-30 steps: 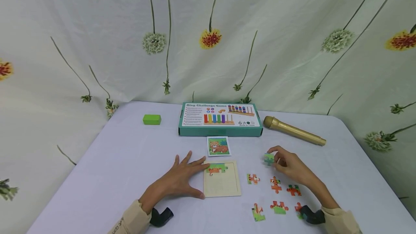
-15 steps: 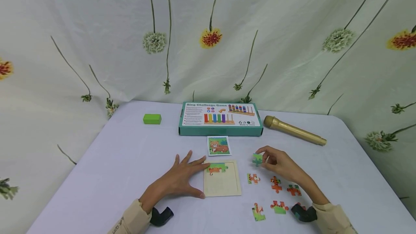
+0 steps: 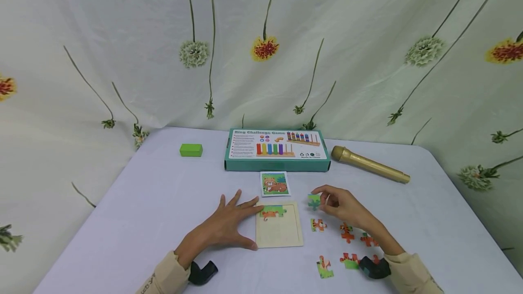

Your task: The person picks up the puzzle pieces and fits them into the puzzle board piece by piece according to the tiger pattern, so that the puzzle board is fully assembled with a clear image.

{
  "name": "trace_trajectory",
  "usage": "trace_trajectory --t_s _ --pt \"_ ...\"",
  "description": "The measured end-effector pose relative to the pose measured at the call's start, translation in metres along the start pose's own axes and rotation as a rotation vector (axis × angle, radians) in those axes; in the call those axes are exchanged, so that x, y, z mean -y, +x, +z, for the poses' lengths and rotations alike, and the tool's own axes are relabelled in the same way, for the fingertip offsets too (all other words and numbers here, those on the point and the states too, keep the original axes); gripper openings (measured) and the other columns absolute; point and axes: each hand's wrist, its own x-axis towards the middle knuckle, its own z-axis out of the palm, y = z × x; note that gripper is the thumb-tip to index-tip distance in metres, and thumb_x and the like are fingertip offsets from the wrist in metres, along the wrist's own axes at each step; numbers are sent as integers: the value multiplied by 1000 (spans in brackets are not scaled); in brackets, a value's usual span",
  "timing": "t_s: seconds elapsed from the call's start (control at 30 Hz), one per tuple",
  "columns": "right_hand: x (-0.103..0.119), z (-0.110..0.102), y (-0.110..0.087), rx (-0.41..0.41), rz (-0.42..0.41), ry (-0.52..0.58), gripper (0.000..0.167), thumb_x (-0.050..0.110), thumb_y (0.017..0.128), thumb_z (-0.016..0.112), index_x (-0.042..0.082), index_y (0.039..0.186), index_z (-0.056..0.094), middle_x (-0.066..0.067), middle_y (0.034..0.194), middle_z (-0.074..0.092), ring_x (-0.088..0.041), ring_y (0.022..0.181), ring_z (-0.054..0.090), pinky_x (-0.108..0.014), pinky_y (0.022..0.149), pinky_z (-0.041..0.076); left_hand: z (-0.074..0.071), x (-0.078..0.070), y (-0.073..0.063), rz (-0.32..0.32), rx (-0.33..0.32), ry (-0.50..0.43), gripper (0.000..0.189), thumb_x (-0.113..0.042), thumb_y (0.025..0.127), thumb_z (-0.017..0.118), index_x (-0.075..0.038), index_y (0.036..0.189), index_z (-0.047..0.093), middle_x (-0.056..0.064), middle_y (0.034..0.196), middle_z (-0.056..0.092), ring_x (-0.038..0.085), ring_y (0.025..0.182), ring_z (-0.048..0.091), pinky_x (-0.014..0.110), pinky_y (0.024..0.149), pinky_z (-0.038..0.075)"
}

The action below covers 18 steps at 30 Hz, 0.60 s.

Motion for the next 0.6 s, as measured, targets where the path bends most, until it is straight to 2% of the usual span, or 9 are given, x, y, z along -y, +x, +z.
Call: trace_trajectory --t_s 0.33,0.6 --pt "6 5 5 33 -32 6 32 -1 90 59 10 119 62 1 85 57 -5 62 46 -18 53 40 2 3 0 13 -13 10 94 -60 62 81 -29 143 47 -4 155 33 42 145 5 72 108 -2" --pt "11 10 8 70 -13 28 32 0 90 59 11 120 62 1 86 58 -6 62 46 -18 55 40 2 3 1 11 -12 7 93 -60 62 81 -29 143 47 -4 155 33 42 146 4 71 108 -3"
